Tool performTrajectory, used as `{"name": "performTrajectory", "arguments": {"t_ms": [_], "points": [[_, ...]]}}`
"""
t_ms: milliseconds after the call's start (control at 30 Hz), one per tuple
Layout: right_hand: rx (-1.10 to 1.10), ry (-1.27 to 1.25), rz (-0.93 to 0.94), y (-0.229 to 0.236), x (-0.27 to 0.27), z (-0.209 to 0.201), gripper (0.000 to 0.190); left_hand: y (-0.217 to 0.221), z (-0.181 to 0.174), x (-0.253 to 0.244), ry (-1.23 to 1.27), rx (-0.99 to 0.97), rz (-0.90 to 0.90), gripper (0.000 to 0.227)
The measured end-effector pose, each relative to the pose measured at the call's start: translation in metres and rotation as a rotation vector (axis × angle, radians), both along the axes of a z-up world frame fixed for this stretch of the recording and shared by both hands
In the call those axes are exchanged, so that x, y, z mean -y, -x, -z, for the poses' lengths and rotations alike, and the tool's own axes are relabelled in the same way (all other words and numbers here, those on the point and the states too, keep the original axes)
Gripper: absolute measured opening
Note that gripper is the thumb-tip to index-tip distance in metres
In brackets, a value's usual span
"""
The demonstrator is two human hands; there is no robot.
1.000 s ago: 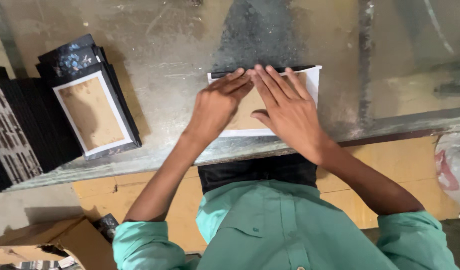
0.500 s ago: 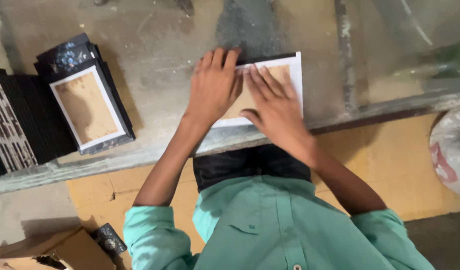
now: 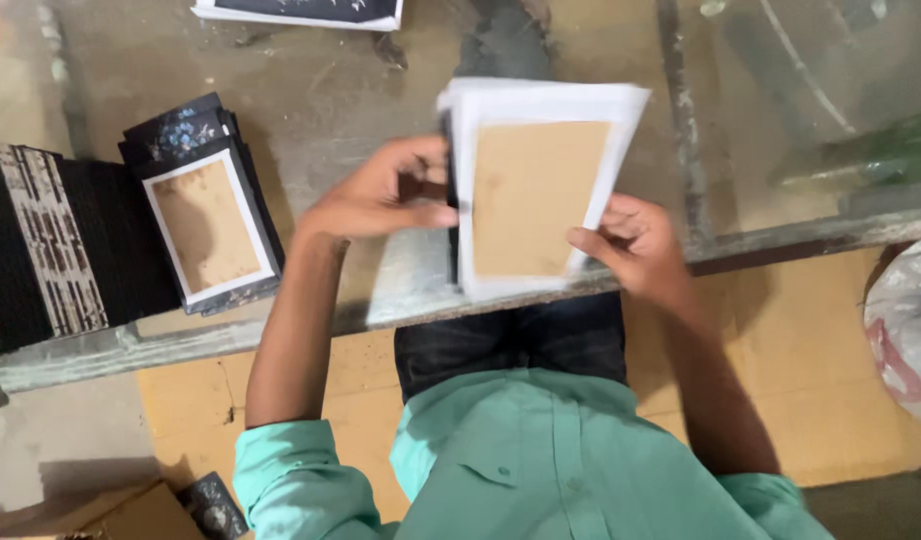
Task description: The person assembles small booklets by placing a beige paper insert into a black cover with a clock design, smoothing the edges, and stacking the finished units. The person handles the covers and inserts one at a time, occasionally adjusting the stack on the table.
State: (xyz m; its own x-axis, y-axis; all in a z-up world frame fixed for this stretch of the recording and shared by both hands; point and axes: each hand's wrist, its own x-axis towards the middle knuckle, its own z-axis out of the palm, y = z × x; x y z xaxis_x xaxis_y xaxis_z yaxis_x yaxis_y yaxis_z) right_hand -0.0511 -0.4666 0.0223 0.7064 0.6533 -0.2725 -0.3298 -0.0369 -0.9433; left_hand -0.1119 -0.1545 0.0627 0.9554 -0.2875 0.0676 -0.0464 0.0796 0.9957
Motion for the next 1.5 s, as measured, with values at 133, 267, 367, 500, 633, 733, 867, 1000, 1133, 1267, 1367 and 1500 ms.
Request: {"name": "performTrajectory", "arguments": {"t_ms": [133, 267, 367, 500, 633, 733, 867, 1000, 1133, 1267, 1367, 1500], "points": [[0.804, 0.460, -0.328, -0.029, 0.020, -0.027, 0.025, -0.017, -0.029, -0.022, 0.232, -0.035, -0.037, 0.052], [1.354, 0.423, -0.347, -0.034, -0.008, -0.051, 0.023, -0.047, -0.017, 0.011, -0.424, -0.167, 0.503, 0.081], [1.103, 0.688, -0.572, -0.057, -0.029, -0.060, 0.028, -0.048, 0.009, 0.032, -0.834, -0.024, 0.446, 0.074], [1.137, 0.670, -0.352, -0.060, -0.024, -0.032, 0.025, -0.026, 0.044, 0.049, -1.166, 0.311, 0.067, 0.068], [1.413, 0.668, -0.113, -0.037, -0.030, 0.020, 0.017, -0.010, 0.058, 0.055, -1.156, 0.432, -0.126, 0.056], [1.283, 0.733, -0.106, -0.025, -0.026, 0.032, 0.014, 0.000, 0.066, 0.061, -1.129, 0.397, -0.129, 0.053], [1.202, 0.738, -0.086, -0.041, -0.029, 0.014, 0.019, -0.001, 0.066, 0.054, -1.093, 0.388, -0.121, 0.053], [1.179, 0.628, -0.204, -0.069, -0.009, -0.009, 0.025, -0.003, 0.065, 0.053, -1.096, 0.343, -0.131, 0.053], [1.105, 0.715, -0.280, -0.088, 0.005, -0.005, 0.015, -0.016, 0.062, 0.055, -0.977, 0.259, -0.191, 0.049], [1.227, 0.747, -0.314, -0.093, 0.015, 0.002, 0.019, -0.029, 0.056, 0.060, -1.012, 0.209, -0.230, 0.039], [1.366, 0.832, -0.318, -0.093, 0.021, 0.000, 0.022, -0.026, 0.058, 0.062, -1.032, 0.265, -0.258, 0.032], [1.269, 0.927, -0.226, -0.079, 0.021, -0.015, 0.020, -0.010, 0.070, 0.071, -1.039, 0.278, -0.301, 0.030]]}}
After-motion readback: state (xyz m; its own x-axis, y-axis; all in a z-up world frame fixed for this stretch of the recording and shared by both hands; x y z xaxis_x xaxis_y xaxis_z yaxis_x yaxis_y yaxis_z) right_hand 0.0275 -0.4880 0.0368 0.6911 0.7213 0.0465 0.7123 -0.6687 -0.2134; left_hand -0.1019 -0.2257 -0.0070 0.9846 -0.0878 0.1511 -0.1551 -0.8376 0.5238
